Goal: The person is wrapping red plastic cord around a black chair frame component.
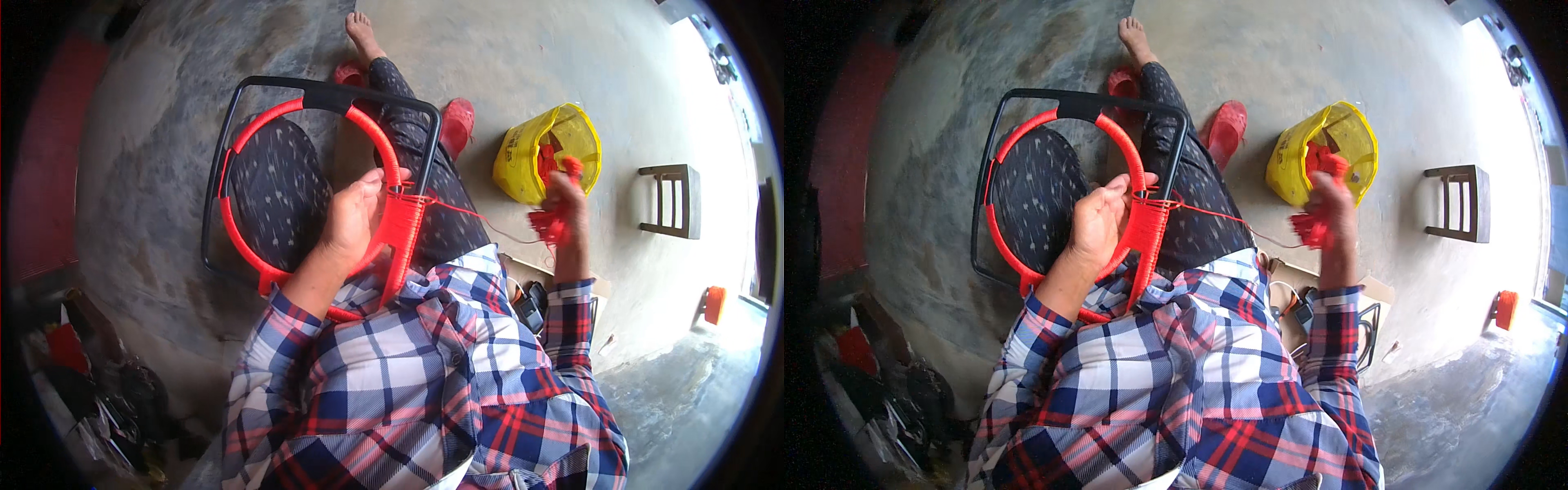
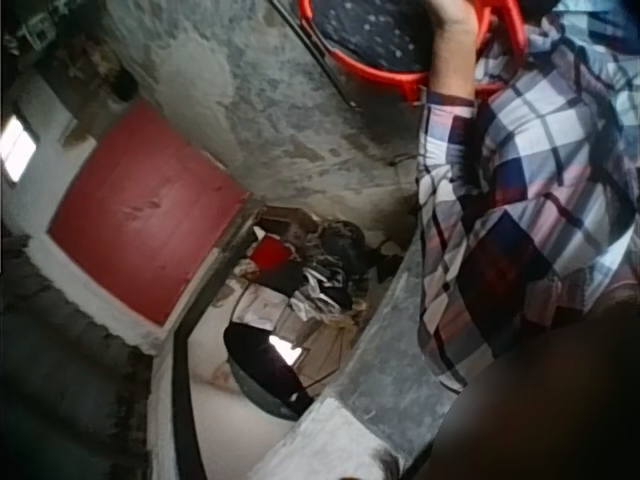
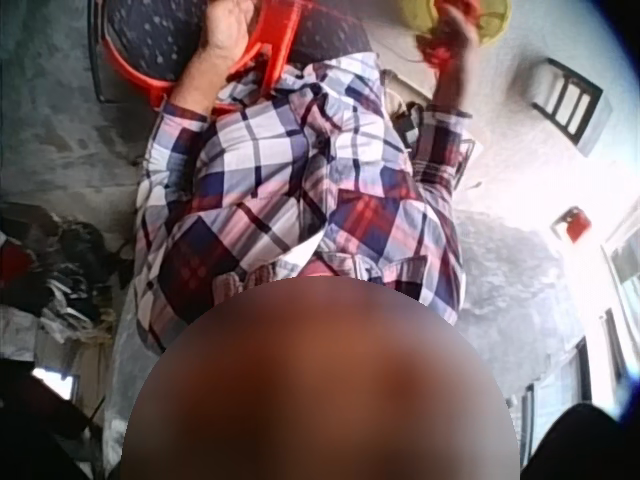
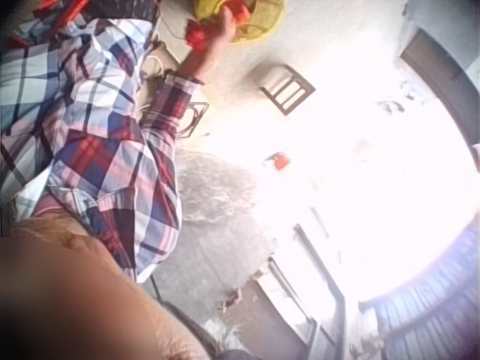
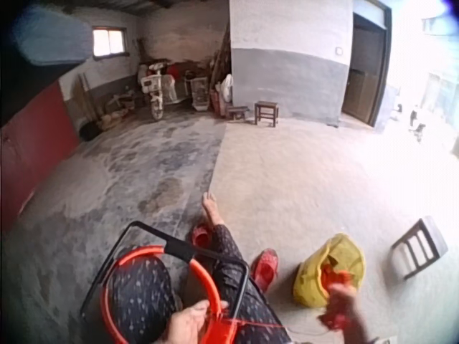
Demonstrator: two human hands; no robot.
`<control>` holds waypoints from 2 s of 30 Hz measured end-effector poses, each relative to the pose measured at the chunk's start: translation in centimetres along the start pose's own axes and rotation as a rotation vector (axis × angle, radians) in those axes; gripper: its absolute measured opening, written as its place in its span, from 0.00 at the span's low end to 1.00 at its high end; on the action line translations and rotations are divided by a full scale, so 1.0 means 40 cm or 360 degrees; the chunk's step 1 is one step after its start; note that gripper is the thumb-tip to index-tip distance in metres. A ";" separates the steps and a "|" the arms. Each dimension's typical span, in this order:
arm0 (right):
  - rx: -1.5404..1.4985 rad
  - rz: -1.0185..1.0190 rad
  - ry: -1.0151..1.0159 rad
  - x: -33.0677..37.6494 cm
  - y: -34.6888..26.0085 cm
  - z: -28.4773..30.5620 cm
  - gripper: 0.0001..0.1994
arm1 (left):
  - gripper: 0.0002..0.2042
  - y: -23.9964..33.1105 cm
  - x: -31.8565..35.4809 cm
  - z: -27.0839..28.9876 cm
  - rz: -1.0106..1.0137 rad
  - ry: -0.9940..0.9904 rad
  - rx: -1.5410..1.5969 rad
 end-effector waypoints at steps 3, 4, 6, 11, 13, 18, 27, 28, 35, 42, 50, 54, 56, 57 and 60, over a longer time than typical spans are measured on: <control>0.0511 -0.0060 -0.0556 0.072 0.046 -0.201 0.10 | 0.26 -0.002 -0.002 0.003 0.0027 -0.0051 -0.0065; 0.0639 -0.0036 -0.0866 0.101 0.048 -0.275 0.10 | 0.27 -0.003 -0.006 0.010 0.0015 -0.0061 -0.0100; 0.0924 -0.0197 -0.1283 0.124 0.060 -0.334 0.10 | 0.26 -0.002 -0.005 0.014 0.0026 -0.0054 -0.0112; 0.0475 -0.0031 -0.0514 0.086 0.037 -0.209 0.07 | 0.23 -0.003 0.002 0.012 0.0028 0.0028 -0.0118; 0.0458 -0.0022 -0.0521 0.098 0.059 -0.169 0.07 | 0.21 -0.011 -0.013 0.023 0.0066 0.0079 -0.0182; 0.0337 -0.0118 -0.0455 0.154 0.057 -0.181 0.07 | 0.18 0.002 -0.026 0.033 0.0068 0.0074 -0.0199; 0.0566 -0.0163 -0.0442 0.135 0.146 -0.124 0.08 | 0.19 -0.006 -0.016 0.018 0.0084 0.0034 0.0183; 0.0573 -0.0158 -0.0440 0.109 0.150 -0.121 0.08 | 0.19 -0.004 -0.018 0.020 0.0083 -0.0009 0.0142; 0.1287 0.0753 -0.0424 0.042 -0.059 -0.280 0.18 | 0.16 -0.014 -0.033 0.071 -0.0083 0.0207 -0.0062; 0.2159 0.2048 -0.0852 0.138 -0.079 -0.549 0.21 | 0.17 0.010 -0.005 -0.007 -0.0951 0.0159 -0.0755; 0.2176 0.1555 -0.0596 0.104 0.020 -0.417 0.17 | 0.18 0.002 -0.016 0.054 -0.0302 0.0474 -0.0362; 0.1551 0.1225 -0.0858 0.101 0.083 -0.442 0.18 | 0.16 -0.017 -0.014 0.046 0.0026 0.0337 -0.0369; 0.1471 0.1193 -0.0850 0.094 0.073 -0.426 0.17 | 0.15 -0.016 -0.014 0.039 0.0105 0.0270 -0.0361; 0.1392 0.1157 -0.0835 0.089 0.065 -0.410 0.15 | 0.15 -0.015 -0.012 0.032 0.0001 0.0273 -0.0318; 0.0871 0.0996 -0.0680 0.076 0.017 -0.326 0.13 | 0.14 -0.010 -0.019 0.048 -0.0074 0.0337 -0.0237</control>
Point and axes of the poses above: each hand's wrist, its own x-axis away from the middle knuckle, its own z-axis out of the back of the hand, y = z × x, the point moved 3 cm from there along -x, towards the middle knuckle, and after that the axes turned 8 degrees about x, right-handed, at the moved point
